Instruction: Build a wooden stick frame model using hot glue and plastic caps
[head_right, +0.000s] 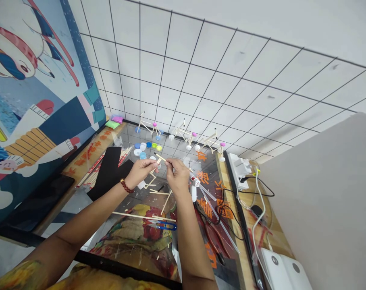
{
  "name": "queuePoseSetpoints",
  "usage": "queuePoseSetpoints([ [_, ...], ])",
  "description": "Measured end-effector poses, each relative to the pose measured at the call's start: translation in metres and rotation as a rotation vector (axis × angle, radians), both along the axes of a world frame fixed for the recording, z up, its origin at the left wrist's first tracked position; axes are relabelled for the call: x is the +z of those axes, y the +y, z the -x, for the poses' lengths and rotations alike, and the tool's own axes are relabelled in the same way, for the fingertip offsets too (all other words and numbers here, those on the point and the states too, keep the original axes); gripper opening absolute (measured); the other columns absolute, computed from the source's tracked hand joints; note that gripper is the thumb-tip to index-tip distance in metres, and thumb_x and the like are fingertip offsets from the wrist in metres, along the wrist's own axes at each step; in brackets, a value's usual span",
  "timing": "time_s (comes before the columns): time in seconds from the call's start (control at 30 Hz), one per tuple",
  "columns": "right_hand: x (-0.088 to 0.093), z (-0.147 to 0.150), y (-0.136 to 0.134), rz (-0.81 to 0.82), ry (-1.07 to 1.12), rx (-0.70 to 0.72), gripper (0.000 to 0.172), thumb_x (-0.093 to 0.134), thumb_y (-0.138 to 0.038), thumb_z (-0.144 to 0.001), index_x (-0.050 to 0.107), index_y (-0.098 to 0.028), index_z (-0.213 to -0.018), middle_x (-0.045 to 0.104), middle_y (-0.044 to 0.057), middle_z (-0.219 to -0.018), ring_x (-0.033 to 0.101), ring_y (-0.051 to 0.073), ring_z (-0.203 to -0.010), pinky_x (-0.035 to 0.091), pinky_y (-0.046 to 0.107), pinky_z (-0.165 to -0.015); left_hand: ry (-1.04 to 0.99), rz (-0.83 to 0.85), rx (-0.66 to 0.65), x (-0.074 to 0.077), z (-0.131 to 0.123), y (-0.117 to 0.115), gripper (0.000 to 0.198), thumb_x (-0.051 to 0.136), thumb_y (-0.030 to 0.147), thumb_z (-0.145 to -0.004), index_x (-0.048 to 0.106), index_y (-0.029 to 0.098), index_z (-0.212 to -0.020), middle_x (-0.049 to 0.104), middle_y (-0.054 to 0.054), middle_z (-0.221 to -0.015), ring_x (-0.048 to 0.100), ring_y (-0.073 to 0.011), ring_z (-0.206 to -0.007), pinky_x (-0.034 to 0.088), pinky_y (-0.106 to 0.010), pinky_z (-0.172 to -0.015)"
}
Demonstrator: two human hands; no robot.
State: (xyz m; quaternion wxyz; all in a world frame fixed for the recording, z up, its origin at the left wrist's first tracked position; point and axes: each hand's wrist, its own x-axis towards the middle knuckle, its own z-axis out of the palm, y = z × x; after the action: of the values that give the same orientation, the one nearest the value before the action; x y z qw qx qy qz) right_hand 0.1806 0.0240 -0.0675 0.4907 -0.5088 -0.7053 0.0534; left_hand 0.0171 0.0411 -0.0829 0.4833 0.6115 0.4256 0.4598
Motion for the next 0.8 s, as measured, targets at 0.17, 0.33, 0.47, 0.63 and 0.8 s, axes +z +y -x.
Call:
queuePoseSetpoints([
  [0.17, -0.0011, -0.0021, 0.0015, 0.021, 0.091, 0.014, 0.038, 0.067, -0.033, -0.08, 0.062, -0.02, -0.116, 0.07, 0.006, -0.092, 0.064, 0.018, -0.074, 0.054, 0.035, -0.073, -0.002, -0.014, 0.007, -0.001, 0.0004, 0.001, 0.031, 0.057, 0.039, -0.085, 0.07, 0.015, -0.069, 0.066, -0.002, -0.067, 0.053, -0.014, -0.066, 0.041, -0.026, -0.068],
  [0.33, 0.0002, -0.0035, 0.0017, 0.059, 0.098, 0.036, 0.043, 0.071, -0.031, -0.076, 0.061, -0.019, -0.116, 0.07, 0.007, -0.096, 0.064, 0.018, -0.075, 0.054, 0.036, -0.076, -0.005, -0.004, 0.002, -0.0008, -0.0005, 0.0003, 0.031, 0.057, 0.039, -0.085, 0.069, 0.016, -0.069, 0.066, -0.002, -0.066, 0.053, -0.0136, -0.065, 0.041, -0.025, -0.067],
  [0.47, 0.0022, -0.0047, 0.0014, 0.035, 0.032, 0.028, 0.011, 0.059, -0.026, -0.086, 0.069, -0.021, -0.09, 0.072, 0.004, -0.084, 0.065, 0.018, -0.076, 0.053, 0.033, -0.074, 0.016, 0.014, -0.007, 0.0009, -0.0019, -0.0014, 0.029, 0.058, 0.038, -0.084, 0.069, 0.016, -0.069, 0.066, -0.001, -0.065, 0.052, -0.0131, -0.062, 0.04, -0.025, -0.064],
  [0.63, 0.0028, -0.0068, 0.0019, 0.013, -0.015, 0.057, 0.014, 0.056, -0.02, -0.088, 0.069, -0.021, -0.085, 0.071, 0.004, -0.081, 0.066, 0.017, -0.076, 0.051, 0.03, -0.072, 0.026, 0.042, -0.003, -0.0001, -0.0033, -0.002, 0.027, 0.059, 0.037, -0.082, 0.07, 0.016, -0.068, 0.066, -0.001, -0.064, 0.053, -0.013, -0.062, 0.039, -0.025, -0.064],
  [0.8, 0.0001, -0.0082, 0.0037, 0.007, -0.069, 0.064, 0.018, 0.053, -0.02, -0.089, 0.071, -0.02, -0.087, 0.073, 0.006, -0.085, 0.068, 0.019, -0.081, 0.052, 0.032, -0.075, 0.063, 0.042, 0.006, -0.0014, -0.0033, -0.0013, 0.03, 0.058, 0.038, -0.082, 0.069, 0.016, -0.064, 0.065, -0.001, -0.061, 0.052, -0.0128, -0.06, 0.039, -0.025, -0.062],
])
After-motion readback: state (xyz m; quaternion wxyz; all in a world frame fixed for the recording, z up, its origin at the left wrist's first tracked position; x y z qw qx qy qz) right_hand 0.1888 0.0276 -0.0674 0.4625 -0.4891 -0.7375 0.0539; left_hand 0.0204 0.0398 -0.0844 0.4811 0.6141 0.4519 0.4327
